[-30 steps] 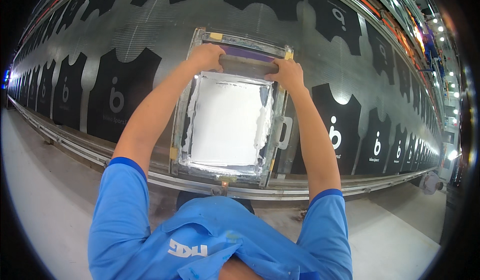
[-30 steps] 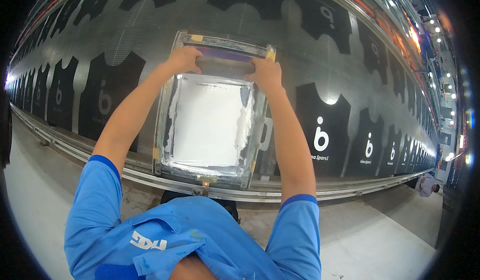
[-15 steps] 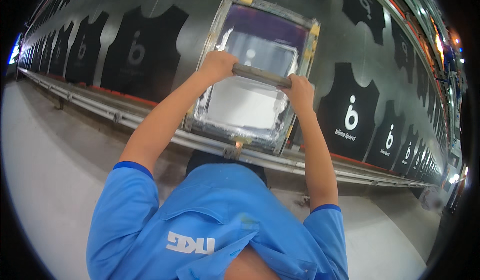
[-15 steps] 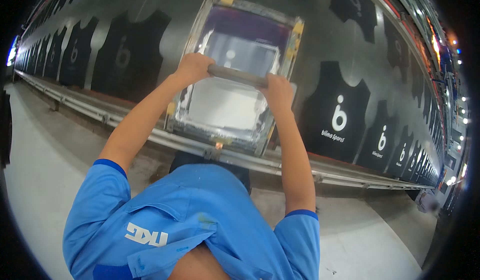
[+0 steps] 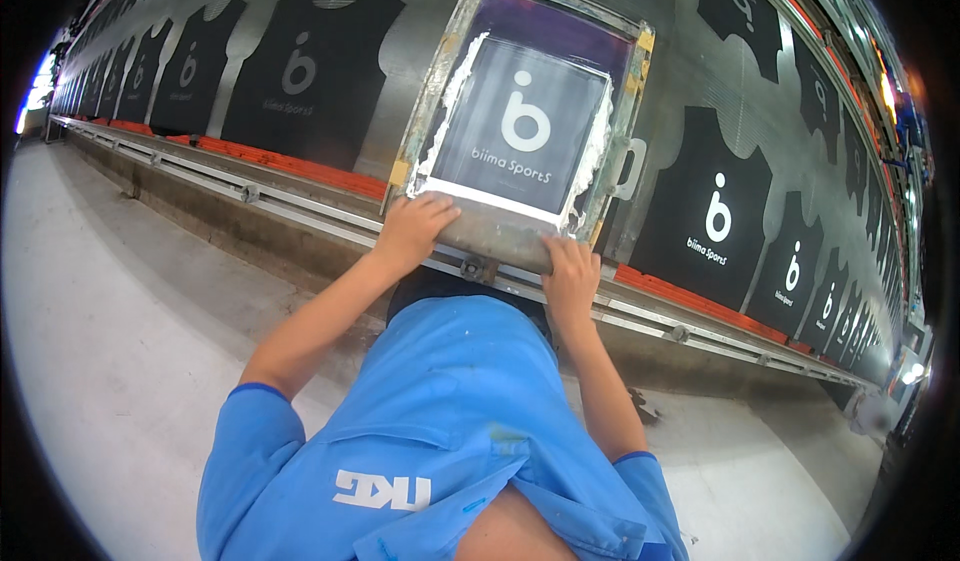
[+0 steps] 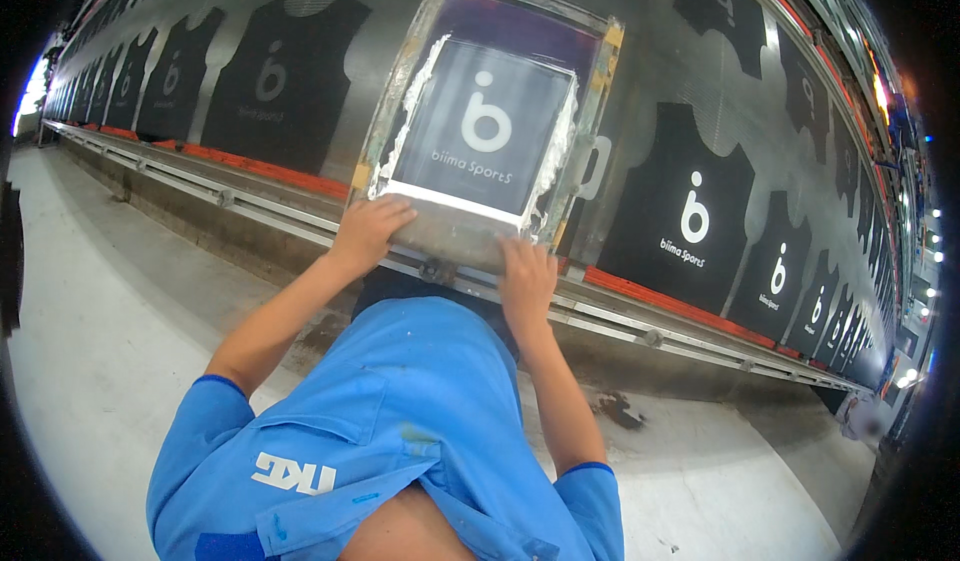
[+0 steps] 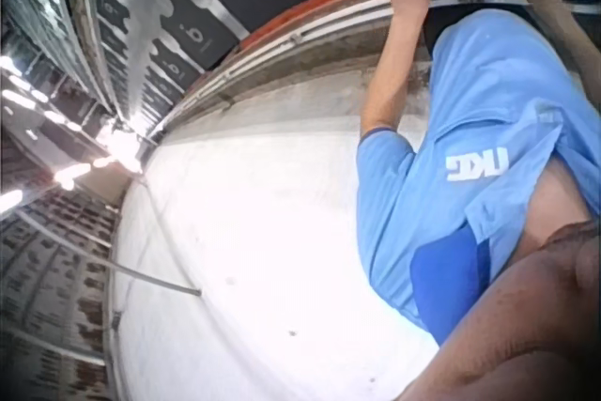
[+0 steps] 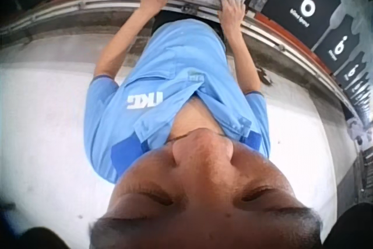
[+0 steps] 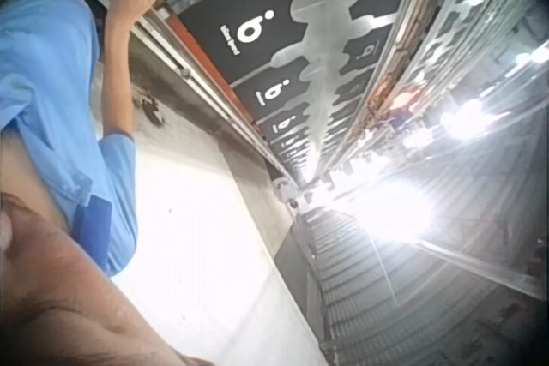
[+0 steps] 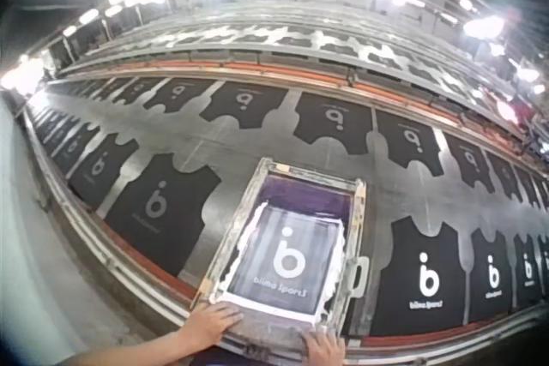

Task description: The person repeatedly uses a squeegee to press ink through a screen printing frame onto a black garment on a conveyor. The person moves the frame along the line, repositions it, and continues the squeegee strokes across the print area.

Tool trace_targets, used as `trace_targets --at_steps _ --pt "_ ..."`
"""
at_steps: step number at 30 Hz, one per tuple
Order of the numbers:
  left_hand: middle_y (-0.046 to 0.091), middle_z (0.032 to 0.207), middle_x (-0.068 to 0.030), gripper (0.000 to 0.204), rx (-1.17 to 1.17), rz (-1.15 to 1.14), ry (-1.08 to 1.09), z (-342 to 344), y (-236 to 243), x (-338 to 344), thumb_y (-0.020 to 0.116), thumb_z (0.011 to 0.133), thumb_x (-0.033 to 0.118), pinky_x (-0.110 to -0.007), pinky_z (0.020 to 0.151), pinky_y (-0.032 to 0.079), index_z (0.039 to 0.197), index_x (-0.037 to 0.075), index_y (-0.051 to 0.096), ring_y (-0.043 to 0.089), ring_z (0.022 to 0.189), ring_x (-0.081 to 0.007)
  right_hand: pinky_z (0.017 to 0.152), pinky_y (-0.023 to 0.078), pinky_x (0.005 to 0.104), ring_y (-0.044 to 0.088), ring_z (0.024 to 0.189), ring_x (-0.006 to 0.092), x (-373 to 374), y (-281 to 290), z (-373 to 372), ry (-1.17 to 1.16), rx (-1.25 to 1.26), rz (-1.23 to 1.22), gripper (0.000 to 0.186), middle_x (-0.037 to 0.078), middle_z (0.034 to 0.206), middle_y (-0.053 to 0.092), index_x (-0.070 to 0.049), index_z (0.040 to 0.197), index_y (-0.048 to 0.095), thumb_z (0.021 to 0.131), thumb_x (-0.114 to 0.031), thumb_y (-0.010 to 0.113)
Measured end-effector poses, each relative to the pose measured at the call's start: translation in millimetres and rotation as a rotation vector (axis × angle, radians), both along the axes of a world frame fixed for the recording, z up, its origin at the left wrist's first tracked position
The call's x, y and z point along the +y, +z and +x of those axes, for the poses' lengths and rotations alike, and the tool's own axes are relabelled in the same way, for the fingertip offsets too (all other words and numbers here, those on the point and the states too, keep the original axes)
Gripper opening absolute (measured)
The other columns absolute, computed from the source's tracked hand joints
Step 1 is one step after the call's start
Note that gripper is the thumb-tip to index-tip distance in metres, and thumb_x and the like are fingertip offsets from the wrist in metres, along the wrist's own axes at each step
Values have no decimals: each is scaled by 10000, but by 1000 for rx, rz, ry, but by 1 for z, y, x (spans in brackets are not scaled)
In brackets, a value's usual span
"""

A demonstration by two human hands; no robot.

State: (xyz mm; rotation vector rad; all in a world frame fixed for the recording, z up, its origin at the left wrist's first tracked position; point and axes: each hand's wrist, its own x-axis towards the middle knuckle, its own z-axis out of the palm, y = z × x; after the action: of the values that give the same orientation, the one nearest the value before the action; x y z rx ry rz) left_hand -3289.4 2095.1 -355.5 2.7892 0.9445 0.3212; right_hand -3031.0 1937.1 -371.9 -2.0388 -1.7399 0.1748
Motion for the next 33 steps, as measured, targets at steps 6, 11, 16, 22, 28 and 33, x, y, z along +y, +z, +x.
trace_targets --at_steps 6,11,16,22,28,33 --pt "764 1023 -88 369 303 -306 43 27 58 50 716 765 72 -468 851 551 1114 180 763 719 977 -318 859 449 431 614 979 270 42 53 40 111 -4 -125 334 32 941 689 -149 986 747 669 -129 847" --pt "735 1102 -128 497 374 -315 -1 129 56 218 843 755 388 -471 902 550 1175 145 735 690 1078 -330 855 533 472 685 987 344 204 62 146 38 -28 -421 376 140 978 734 -89 1009 745 834 -421 779" --pt "747 1106 -99 559 419 -295 -63 209 73 328 877 699 421 -475 916 544 1174 154 749 693 1084 -307 934 537 444 697 1099 330 310 63 208 -21 -134 -414 682 144 1158 743 -87 1209 726 726 -553 849" --pt "775 1000 -167 524 331 -268 -109 235 50 378 923 604 384 -460 875 568 1026 98 806 736 982 -331 902 540 436 711 1058 298 345 38 235 -72 -126 -315 695 107 1064 761 -118 1215 733 682 -538 883" --pt "772 1037 -173 551 324 -147 -81 240 42 375 922 619 412 -456 903 564 1047 87 803 734 1011 -330 868 537 444 713 989 300 347 36 237 -86 -43 -356 625 100 987 760 -106 1178 733 719 -507 875" --pt "747 1088 -97 496 383 -119 -50 220 35 338 866 720 403 -472 906 546 1130 149 754 691 1063 -319 896 526 473 673 1085 352 311 10 220 -72 -129 -216 500 133 1072 745 -126 1129 718 792 -477 835"
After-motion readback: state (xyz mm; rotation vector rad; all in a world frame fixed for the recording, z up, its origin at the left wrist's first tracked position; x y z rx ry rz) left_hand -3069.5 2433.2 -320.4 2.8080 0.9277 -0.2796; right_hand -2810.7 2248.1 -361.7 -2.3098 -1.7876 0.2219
